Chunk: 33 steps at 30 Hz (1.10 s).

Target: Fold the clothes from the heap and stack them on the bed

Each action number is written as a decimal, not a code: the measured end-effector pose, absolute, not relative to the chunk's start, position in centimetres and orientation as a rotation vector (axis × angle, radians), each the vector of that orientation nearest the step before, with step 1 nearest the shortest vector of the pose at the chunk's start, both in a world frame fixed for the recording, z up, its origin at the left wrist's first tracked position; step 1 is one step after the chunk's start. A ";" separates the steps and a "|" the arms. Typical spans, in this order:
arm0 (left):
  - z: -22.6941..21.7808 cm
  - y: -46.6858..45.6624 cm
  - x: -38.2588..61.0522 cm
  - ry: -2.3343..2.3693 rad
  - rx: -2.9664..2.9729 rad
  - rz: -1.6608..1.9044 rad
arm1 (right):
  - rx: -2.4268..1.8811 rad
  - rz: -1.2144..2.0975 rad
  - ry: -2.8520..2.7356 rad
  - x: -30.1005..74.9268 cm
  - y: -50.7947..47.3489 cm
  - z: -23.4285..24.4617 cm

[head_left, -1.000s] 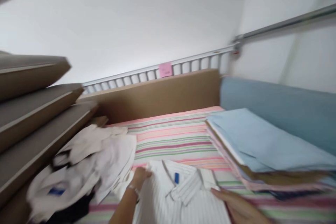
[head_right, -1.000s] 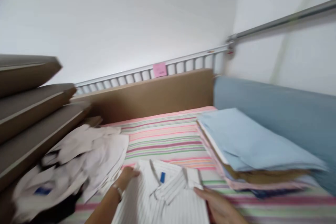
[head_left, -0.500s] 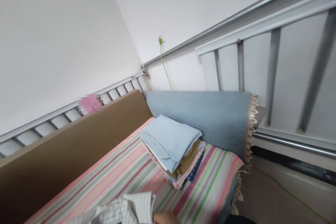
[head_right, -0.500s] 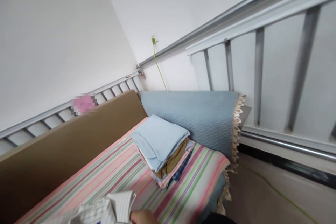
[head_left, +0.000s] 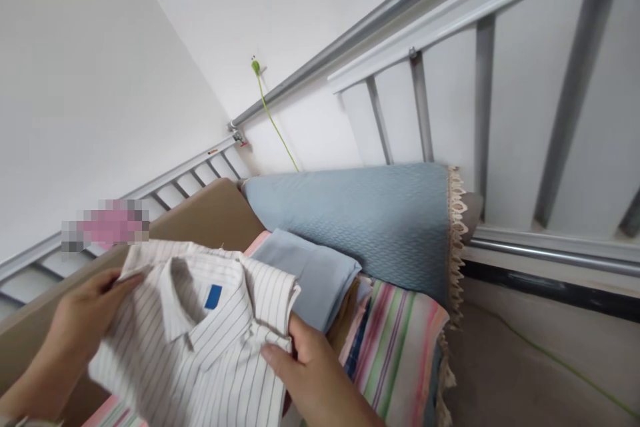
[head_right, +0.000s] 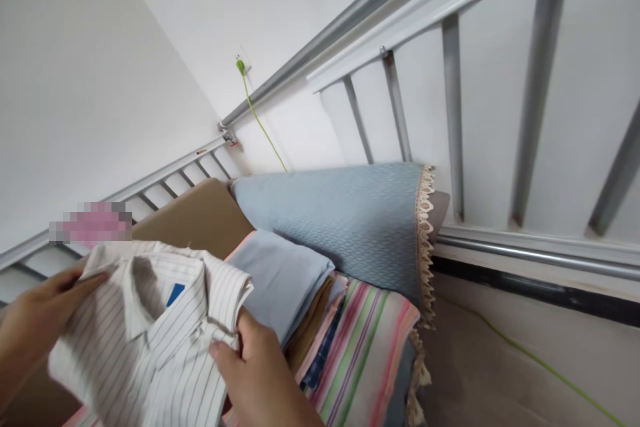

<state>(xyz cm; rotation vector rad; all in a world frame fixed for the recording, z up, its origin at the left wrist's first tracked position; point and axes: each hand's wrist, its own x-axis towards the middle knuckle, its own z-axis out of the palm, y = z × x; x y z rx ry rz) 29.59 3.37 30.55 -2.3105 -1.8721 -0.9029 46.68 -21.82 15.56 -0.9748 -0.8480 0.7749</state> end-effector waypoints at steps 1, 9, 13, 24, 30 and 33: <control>30.6 4.0 32.1 -1.793 -2.426 -0.894 | -0.980 0.762 -0.814 47.4 -21.4 14.9; 18.6 10.0 50.1 -1.388 -2.924 -0.638 | -1.309 0.748 -0.389 54.4 -17.8 5.7; 12.4 11.4 52.8 -1.438 -2.885 -0.547 | -1.364 0.782 -0.304 55.7 -17.6 3.7; 12.1 12.7 54.0 -1.379 -2.874 -0.573 | -1.251 0.634 -0.246 56.8 -17.5 3.5; 10.9 12.0 54.3 -1.358 -2.897 -0.639 | -1.215 0.661 -0.178 56.5 -17.3 2.1; 11.9 11.7 54.5 -1.303 -2.932 -0.663 | -1.189 0.702 -0.105 56.1 -17.5 2.3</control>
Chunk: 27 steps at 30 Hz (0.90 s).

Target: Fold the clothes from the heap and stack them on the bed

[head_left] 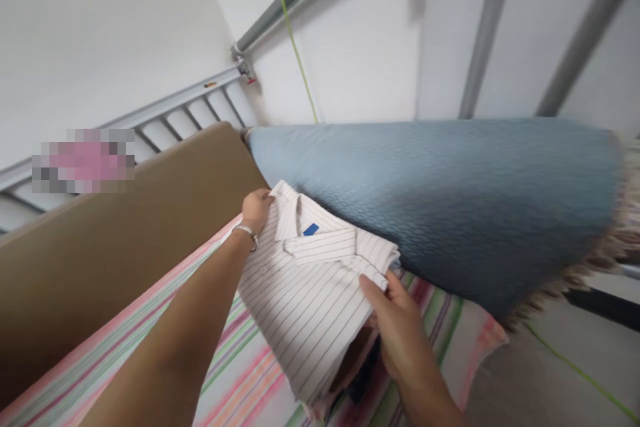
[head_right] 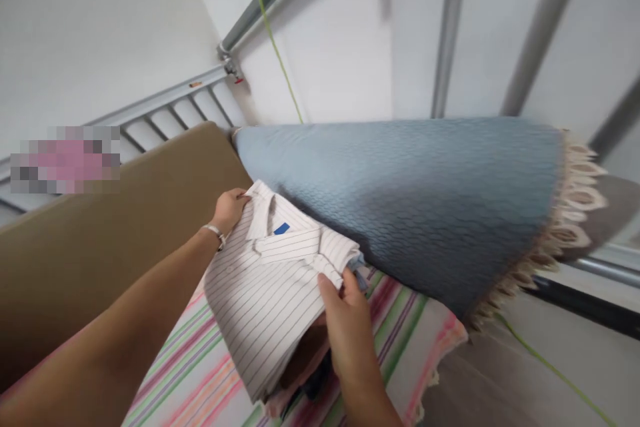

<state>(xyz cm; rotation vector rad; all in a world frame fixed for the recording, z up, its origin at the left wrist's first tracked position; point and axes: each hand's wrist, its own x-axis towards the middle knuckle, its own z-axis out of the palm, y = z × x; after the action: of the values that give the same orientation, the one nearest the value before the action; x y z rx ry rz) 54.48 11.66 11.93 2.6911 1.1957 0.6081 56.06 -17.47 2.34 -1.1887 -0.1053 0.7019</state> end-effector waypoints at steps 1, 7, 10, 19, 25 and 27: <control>12.2 11.6 54.6 1.181 2.691 0.596 | -1.193 0.701 -0.082 56.0 -17.5 2.4; 12.3 8.0 52.9 1.081 2.687 0.488 | -1.262 0.730 -0.065 56.4 -17.4 2.0; 11.6 3.6 49.8 0.986 2.823 0.432 | -1.265 0.741 -0.094 56.6 -17.6 1.7; 6.2 1.8 47.7 0.942 2.880 -0.072 | -1.195 0.754 -0.111 55.5 -17.2 2.4; 8.3 1.0 46.8 0.910 2.860 0.003 | -1.539 0.428 -0.109 57.5 -20.6 3.9; 9.1 -0.5 44.4 0.932 2.860 0.122 | -1.619 0.139 -0.139 57.4 -22.5 5.0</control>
<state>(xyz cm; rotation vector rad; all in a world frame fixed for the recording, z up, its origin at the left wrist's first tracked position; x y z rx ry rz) 44.41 -0.53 9.07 2.8597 0.9323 0.1218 57.38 -22.53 4.98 -1.6189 -0.1393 0.1392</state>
